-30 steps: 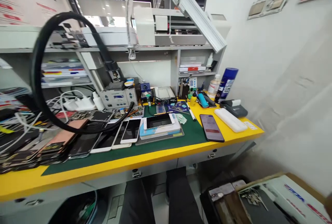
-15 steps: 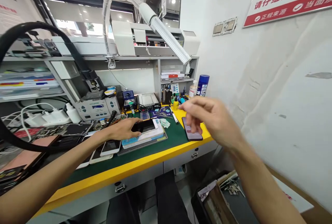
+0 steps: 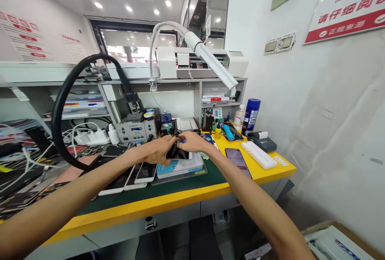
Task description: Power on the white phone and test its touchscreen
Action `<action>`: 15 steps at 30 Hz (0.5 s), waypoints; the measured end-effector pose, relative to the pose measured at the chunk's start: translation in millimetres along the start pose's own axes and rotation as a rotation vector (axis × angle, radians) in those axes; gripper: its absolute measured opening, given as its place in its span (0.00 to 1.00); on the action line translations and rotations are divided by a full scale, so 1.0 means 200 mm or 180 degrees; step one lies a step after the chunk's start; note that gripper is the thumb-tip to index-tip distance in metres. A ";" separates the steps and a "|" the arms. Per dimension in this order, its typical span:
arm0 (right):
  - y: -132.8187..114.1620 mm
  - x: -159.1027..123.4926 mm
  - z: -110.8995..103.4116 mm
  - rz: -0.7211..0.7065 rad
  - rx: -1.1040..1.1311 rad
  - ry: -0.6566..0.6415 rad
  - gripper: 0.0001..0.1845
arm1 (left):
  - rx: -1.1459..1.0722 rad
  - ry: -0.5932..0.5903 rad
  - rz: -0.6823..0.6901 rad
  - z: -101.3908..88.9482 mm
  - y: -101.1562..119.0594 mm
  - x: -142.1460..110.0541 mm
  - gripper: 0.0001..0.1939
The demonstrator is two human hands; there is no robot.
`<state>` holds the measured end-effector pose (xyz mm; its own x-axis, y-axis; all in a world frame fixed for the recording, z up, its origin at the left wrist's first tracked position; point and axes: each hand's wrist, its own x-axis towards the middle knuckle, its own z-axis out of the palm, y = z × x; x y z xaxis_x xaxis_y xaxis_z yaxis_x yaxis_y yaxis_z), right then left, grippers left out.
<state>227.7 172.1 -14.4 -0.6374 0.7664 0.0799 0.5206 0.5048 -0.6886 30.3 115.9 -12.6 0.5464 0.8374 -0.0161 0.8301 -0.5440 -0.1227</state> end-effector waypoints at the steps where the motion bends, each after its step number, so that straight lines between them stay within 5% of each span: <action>1: -0.01 0.05 0.00 0.0053 0.0061 -0.0196 0.17 | 0.0037 0.0037 0.0030 -0.02 -0.01 -0.03 0.42; 5: -0.08 0.18 -0.01 0.0301 0.0523 -0.0855 0.13 | 0.0170 0.0105 0.0012 -0.14 -0.05 -0.17 0.43; 9: -0.14 0.17 0.08 0.0650 0.1325 -0.1058 0.13 | 0.0362 0.0008 -0.0457 -0.19 -0.15 -0.37 0.41; 12: -0.16 0.10 0.19 0.0962 0.1989 -0.1008 0.12 | 0.0449 -0.0629 -0.1110 -0.13 -0.24 -0.52 0.23; 15: -0.20 0.04 0.33 0.1250 0.2490 -0.1125 0.11 | 0.0434 -0.1447 -0.1543 0.01 -0.31 -0.62 0.17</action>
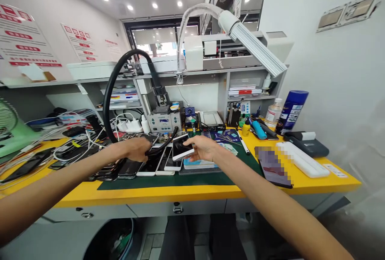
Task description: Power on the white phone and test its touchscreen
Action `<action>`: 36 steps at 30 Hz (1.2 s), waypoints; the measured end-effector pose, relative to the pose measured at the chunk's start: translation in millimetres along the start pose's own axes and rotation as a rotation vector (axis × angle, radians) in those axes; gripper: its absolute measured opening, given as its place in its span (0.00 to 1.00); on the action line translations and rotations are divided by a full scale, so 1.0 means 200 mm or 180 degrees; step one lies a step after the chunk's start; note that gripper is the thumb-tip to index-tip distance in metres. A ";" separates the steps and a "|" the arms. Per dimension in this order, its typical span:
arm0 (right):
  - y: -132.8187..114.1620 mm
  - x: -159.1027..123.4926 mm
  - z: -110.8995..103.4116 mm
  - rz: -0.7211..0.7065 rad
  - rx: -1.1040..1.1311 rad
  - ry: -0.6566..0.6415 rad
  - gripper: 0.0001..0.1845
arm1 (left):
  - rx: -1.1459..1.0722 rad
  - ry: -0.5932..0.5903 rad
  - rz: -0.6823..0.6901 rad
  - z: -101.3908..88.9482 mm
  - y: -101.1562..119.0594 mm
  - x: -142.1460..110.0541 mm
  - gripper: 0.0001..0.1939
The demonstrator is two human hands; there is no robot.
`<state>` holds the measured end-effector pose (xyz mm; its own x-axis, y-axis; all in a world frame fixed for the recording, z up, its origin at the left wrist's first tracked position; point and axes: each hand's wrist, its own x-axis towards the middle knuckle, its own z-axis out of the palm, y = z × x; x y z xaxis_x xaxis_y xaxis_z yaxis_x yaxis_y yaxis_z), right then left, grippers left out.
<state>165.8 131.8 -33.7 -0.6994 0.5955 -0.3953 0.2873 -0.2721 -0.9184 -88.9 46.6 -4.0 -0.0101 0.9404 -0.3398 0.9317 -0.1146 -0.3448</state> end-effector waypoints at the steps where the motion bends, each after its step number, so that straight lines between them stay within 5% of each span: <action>1: 0.02 0.00 0.05 0.0094 0.0117 -0.0037 0.11 | 0.0005 -0.0145 -0.0078 0.04 -0.01 0.01 0.17; 4: 0.06 0.04 0.19 0.0331 0.0347 -0.0110 0.13 | -0.0050 -0.0283 -0.0161 0.10 -0.06 0.04 0.18; 11: 0.05 0.31 0.46 0.0528 0.0544 0.0040 0.18 | -0.0207 0.0087 -0.0242 0.05 -0.26 0.01 0.18; 18: 0.01 0.52 0.61 0.0596 0.0402 0.0098 0.21 | 0.0090 0.0341 -0.0282 0.14 -0.23 -0.02 0.17; 27: 0.03 0.52 0.52 0.0583 -0.0128 -0.0161 0.20 | 0.0439 0.0862 -0.0138 0.23 -0.15 -0.06 0.16; 31: 0.01 0.53 0.45 0.0467 -0.0300 -0.0243 0.19 | 0.0462 0.1243 0.0025 0.21 0.00 -0.11 0.11; 36: -0.10 0.40 0.27 0.0129 -0.0437 -0.0158 0.16 | 0.0169 0.1571 0.0968 0.22 0.26 -0.11 0.15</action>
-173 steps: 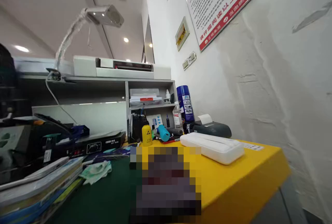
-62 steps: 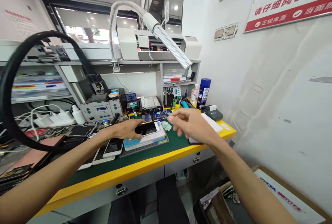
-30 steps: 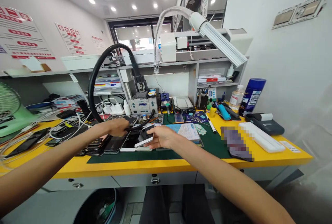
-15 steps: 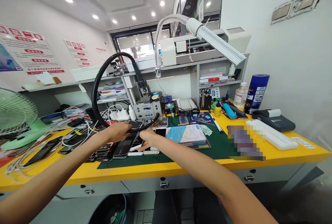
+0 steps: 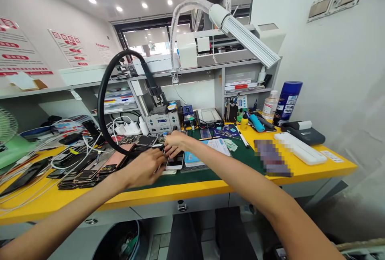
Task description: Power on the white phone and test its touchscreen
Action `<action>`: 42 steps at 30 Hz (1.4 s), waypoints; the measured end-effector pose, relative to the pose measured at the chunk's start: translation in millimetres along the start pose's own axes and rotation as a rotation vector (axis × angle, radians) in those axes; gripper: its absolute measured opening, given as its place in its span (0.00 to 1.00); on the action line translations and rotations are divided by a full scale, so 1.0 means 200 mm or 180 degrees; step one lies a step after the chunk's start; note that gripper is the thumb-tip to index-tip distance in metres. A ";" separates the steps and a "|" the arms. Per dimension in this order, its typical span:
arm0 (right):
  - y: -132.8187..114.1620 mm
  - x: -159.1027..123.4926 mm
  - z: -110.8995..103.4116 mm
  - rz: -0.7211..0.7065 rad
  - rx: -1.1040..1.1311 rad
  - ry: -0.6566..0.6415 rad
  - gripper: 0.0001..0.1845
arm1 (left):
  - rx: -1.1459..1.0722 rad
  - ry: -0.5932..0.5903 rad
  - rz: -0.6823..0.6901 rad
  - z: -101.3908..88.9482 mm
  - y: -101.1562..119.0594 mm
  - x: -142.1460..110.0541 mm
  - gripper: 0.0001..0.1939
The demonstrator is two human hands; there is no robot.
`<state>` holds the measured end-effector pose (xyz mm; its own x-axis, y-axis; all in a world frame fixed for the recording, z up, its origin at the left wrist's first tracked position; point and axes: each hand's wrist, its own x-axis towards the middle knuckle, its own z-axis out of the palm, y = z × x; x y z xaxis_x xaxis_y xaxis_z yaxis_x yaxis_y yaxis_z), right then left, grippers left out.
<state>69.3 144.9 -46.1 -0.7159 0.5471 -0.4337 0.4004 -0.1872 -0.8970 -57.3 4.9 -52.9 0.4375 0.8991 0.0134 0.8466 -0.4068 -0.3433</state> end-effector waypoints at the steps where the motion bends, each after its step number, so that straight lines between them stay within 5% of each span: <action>1: -0.01 -0.04 -0.05 -0.0089 -0.0014 0.0065 0.17 | -0.0094 0.0081 0.0137 0.02 0.04 0.01 0.18; 3: -0.03 -0.12 -0.16 -0.0243 -0.0033 0.0205 0.17 | -0.0178 0.0242 0.0258 0.08 0.08 0.04 0.27; 10: 0.09 -0.34 -0.37 -0.0662 0.0220 0.0563 0.12 | 0.0025 0.1002 0.0535 0.24 0.12 0.04 0.14; 14: 0.16 -0.46 -0.36 -0.0987 0.0675 0.0760 0.09 | 0.0213 0.1727 0.0515 0.24 0.12 -0.01 0.12; 19: 0.25 -0.53 -0.28 -0.1336 0.1407 0.0775 0.13 | 0.0335 0.2422 0.0058 0.11 0.08 -0.03 0.17; 25: 0.27 -0.43 -0.17 -0.1135 0.2333 -0.0213 0.27 | 0.0162 0.3249 0.0014 0.08 0.15 0.18 0.36; 34: 0.19 -0.30 -0.30 -0.1451 0.3049 -0.0558 0.24 | -0.0905 0.3088 0.0314 0.16 0.15 0.48 0.25; 36: 0.18 -0.27 -0.35 -0.1495 0.3134 -0.0500 0.22 | -0.1811 0.2974 -0.0125 0.15 0.13 0.52 0.21; 37: 0.17 -0.25 -0.37 -0.1493 0.3162 -0.0478 0.21 | -0.3046 0.2793 -0.0711 0.14 0.12 0.54 0.20; 38: 0.16 -0.23 -0.40 -0.1473 0.3175 -0.0470 0.22 | -0.3563 0.2682 -0.1102 0.13 0.10 0.57 0.22; 42: 0.11 -0.14 -0.46 -0.1431 0.3145 -0.0553 0.22 | -0.4895 0.2137 -0.1480 0.10 0.01 0.66 0.26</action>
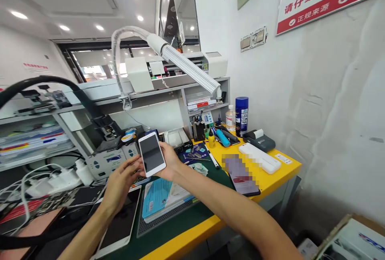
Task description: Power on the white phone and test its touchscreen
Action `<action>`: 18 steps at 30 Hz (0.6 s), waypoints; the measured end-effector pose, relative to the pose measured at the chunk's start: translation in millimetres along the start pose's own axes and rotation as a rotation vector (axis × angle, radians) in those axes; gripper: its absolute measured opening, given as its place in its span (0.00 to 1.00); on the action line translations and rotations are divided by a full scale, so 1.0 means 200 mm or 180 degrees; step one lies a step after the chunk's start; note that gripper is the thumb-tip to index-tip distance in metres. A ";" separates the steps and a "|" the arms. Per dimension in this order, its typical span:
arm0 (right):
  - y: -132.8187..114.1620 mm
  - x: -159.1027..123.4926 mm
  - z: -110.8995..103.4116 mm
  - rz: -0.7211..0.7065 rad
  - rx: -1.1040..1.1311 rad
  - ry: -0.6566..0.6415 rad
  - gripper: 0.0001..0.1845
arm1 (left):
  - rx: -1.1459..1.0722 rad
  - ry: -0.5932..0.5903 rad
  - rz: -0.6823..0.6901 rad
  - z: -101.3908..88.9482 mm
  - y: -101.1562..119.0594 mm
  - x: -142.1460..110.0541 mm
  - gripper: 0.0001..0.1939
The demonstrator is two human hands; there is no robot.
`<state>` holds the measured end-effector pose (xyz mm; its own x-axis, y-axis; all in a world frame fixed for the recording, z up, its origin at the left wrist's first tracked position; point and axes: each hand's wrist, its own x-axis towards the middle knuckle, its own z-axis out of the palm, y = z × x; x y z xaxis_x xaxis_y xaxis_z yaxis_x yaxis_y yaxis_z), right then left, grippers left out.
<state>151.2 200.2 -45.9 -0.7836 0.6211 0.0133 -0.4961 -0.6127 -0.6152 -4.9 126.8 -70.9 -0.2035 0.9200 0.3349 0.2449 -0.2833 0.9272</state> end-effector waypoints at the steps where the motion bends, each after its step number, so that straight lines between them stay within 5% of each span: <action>1: 0.00 0.02 -0.01 -0.0005 -0.0003 -0.0010 0.21 | -0.0212 -0.0178 -0.0163 0.00 0.00 0.02 0.24; 10: 0.07 0.01 -0.09 0.0321 -0.0068 -0.0133 0.24 | -0.1417 -0.0760 -0.0687 -0.04 0.00 -0.01 0.18; 18: 0.11 -0.02 -0.10 0.0221 -0.0321 0.0167 0.21 | -0.1606 -0.0849 -0.0910 -0.01 -0.05 -0.05 0.20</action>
<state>150.1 193.7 -75.3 -0.7928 0.6053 -0.0716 -0.3992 -0.6044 -0.6895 -7.5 119.1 -82.6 0.0641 0.9955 0.0696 -0.2739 -0.0496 0.9605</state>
